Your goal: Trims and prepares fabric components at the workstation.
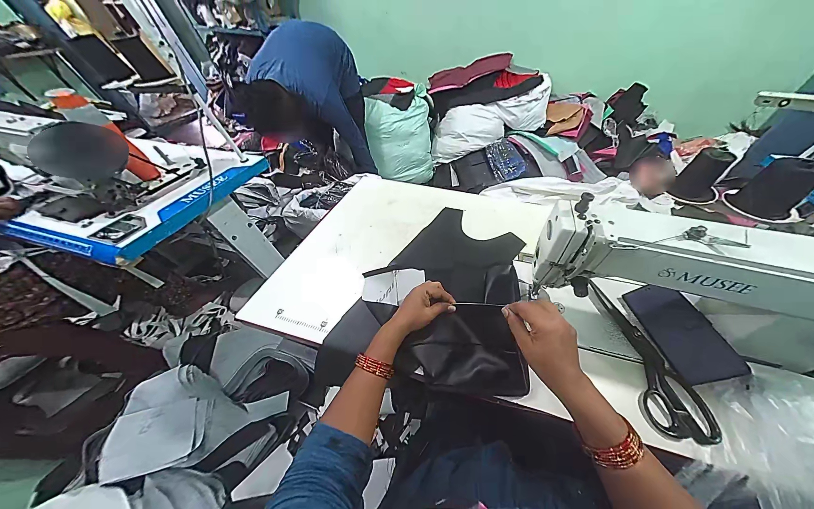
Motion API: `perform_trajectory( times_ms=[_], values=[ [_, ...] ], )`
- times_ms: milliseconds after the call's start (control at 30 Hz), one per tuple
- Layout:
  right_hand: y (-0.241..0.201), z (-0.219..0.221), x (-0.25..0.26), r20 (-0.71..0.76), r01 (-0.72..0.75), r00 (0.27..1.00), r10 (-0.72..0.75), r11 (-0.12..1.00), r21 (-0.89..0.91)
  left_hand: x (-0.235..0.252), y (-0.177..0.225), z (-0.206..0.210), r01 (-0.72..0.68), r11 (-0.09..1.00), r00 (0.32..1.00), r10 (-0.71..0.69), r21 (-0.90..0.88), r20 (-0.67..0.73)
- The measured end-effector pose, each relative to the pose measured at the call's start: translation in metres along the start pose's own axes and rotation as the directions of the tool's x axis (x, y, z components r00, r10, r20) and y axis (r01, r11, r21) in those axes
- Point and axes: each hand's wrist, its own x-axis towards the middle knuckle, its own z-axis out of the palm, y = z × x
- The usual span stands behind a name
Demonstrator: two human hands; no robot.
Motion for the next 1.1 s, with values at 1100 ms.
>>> perform_trajectory(
  times_ms=[1100],
  values=[
    [0.097, -0.101, -0.105, -0.013, -0.460, 0.878, 0.479, 0.834, -0.304, -0.003, 0.111, 0.069, -0.138, 0.990, 0.943, 0.135, 0.011, -0.304]
  ],
)
